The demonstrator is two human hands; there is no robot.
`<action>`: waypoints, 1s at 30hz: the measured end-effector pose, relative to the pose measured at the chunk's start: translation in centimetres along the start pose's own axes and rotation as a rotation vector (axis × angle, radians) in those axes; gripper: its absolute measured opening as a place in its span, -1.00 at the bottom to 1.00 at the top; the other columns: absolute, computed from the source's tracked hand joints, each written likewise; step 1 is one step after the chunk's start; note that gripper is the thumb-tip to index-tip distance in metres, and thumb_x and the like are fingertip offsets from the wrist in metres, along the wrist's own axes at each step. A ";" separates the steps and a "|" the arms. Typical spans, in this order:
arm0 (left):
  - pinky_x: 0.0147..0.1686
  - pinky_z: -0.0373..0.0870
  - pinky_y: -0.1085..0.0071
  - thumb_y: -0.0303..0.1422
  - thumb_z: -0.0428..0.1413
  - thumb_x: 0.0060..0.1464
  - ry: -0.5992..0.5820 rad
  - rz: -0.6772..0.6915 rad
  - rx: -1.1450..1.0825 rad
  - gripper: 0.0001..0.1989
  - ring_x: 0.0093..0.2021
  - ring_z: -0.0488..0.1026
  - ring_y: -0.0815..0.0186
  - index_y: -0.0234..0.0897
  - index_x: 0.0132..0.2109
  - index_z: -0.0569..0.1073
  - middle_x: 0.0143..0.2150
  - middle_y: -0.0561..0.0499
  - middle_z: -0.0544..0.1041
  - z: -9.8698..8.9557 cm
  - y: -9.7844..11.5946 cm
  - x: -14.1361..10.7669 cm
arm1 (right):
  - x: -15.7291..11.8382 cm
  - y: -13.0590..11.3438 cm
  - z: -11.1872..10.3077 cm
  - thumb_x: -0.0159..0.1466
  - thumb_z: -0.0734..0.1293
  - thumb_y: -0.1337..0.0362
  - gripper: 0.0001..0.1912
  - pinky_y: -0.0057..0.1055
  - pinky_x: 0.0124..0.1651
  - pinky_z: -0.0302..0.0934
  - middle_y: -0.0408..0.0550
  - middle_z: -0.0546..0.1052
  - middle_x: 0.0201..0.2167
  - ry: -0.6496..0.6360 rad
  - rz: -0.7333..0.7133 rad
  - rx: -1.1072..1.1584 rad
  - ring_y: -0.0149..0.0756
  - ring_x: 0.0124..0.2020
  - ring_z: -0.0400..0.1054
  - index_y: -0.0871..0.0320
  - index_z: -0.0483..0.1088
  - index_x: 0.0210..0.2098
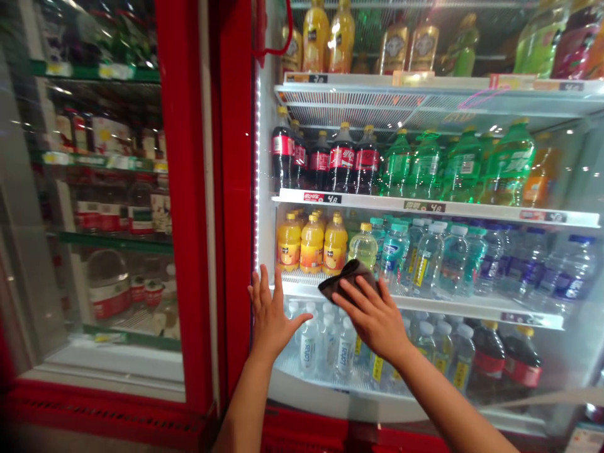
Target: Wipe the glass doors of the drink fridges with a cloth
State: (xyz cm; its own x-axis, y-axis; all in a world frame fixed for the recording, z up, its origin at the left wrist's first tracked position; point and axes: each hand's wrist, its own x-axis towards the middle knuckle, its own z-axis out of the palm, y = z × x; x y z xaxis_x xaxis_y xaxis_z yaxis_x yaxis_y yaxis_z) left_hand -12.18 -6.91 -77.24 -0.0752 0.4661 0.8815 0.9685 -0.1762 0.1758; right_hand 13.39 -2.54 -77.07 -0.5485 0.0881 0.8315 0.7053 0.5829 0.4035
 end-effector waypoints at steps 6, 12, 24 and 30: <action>0.34 -0.05 -0.35 -0.06 0.46 -0.25 0.018 -0.029 -0.039 0.45 0.51 -0.31 -0.26 -0.14 0.50 -0.38 0.54 -0.40 -0.26 0.1 -0.6 0.0 | 9.3 1.4 -0.6 0.33 0.32 0.35 -0.13 0.32 0.41 -0.14 -0.14 -0.19 0.52 0.182 0.214 -0.056 0.18 0.50 -0.26 -0.21 -0.16 0.48; 0.36 -0.01 -0.30 -0.08 0.46 -0.24 0.034 -0.004 -0.021 0.43 0.51 -0.28 -0.22 -0.16 0.50 -0.34 0.54 -0.40 -0.21 0.1 -1.1 -0.2 | 8.4 -3.3 1.8 0.33 0.33 0.29 -0.24 0.08 0.48 -0.18 -0.15 0.06 0.48 0.024 -0.029 -0.015 0.00 0.49 -0.14 -0.16 0.02 0.45; 0.38 -0.06 -0.26 -0.25 0.20 0.20 0.182 -0.079 0.011 -0.05 0.53 -0.30 -0.12 -0.18 0.51 -0.21 0.53 -0.34 -0.12 -2.0 -3.9 0.5 | 10.2 -0.9 0.1 0.27 0.36 0.38 -0.17 0.14 0.45 -0.10 -0.12 0.05 0.48 0.066 -0.011 -0.036 0.03 0.50 -0.17 -0.14 0.04 0.44; 0.40 0.03 -0.13 -0.46 -0.04 0.32 0.276 -0.181 -0.004 -0.34 0.52 -0.14 0.00 -0.20 0.48 -0.02 0.49 -0.26 0.08 -2.2 -4.9 0.6 | 9.9 -6.2 3.1 0.35 0.33 0.29 -0.40 -0.01 0.51 -0.24 -0.20 0.18 0.43 -0.022 -0.244 0.019 -0.12 0.48 -0.08 -0.11 0.24 0.35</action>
State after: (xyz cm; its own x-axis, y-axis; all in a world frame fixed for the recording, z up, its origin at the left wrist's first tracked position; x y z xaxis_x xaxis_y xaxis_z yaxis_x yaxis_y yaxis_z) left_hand -17.52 -7.63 -76.64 -0.3085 0.2379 0.9210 0.9325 -0.1158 0.3422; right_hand 2.16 -2.78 -72.50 -0.7114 -0.0401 0.7016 0.5422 0.6039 0.5842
